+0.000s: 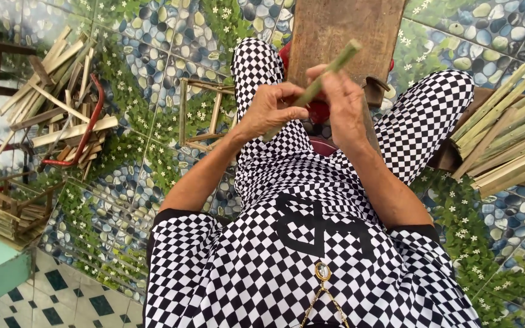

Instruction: Fitting and hammering bamboo strips into a furniture frame while sitting on the floor.

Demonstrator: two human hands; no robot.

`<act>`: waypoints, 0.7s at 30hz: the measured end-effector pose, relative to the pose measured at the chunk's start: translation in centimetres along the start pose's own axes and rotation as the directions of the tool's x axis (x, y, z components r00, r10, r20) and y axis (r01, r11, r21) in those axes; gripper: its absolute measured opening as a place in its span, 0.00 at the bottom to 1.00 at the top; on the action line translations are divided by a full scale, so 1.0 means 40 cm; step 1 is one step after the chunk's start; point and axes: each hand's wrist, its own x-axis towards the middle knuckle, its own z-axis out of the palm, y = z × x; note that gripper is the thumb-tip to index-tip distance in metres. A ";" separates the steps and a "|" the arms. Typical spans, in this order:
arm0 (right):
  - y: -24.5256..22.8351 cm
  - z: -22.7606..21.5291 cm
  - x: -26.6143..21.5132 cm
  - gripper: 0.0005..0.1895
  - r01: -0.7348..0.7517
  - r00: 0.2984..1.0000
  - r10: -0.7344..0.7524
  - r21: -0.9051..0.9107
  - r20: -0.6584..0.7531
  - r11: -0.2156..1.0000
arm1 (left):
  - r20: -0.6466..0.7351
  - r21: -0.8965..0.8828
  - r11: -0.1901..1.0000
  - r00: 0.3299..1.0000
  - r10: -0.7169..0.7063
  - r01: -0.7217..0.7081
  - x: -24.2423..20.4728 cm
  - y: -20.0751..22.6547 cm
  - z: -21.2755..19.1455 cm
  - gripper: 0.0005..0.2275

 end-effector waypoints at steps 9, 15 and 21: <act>-0.017 -0.164 0.008 0.12 0.012 0.959 0.125 0.473 -0.256 0.881 | -0.686 0.377 0.860 0.728 0.010 0.343 -0.155 -0.289 -0.424 0.09; 0.079 -0.273 -0.035 0.14 -0.137 0.882 0.339 0.508 -0.329 0.851 | -0.931 0.159 0.485 0.294 -0.215 0.860 -0.331 -0.597 -0.423 0.08; 0.159 -0.323 -0.055 0.14 -0.212 0.821 0.464 0.577 -0.333 0.789 | -0.823 -0.565 0.453 -0.434 -0.365 0.690 -0.443 -0.871 -0.389 0.32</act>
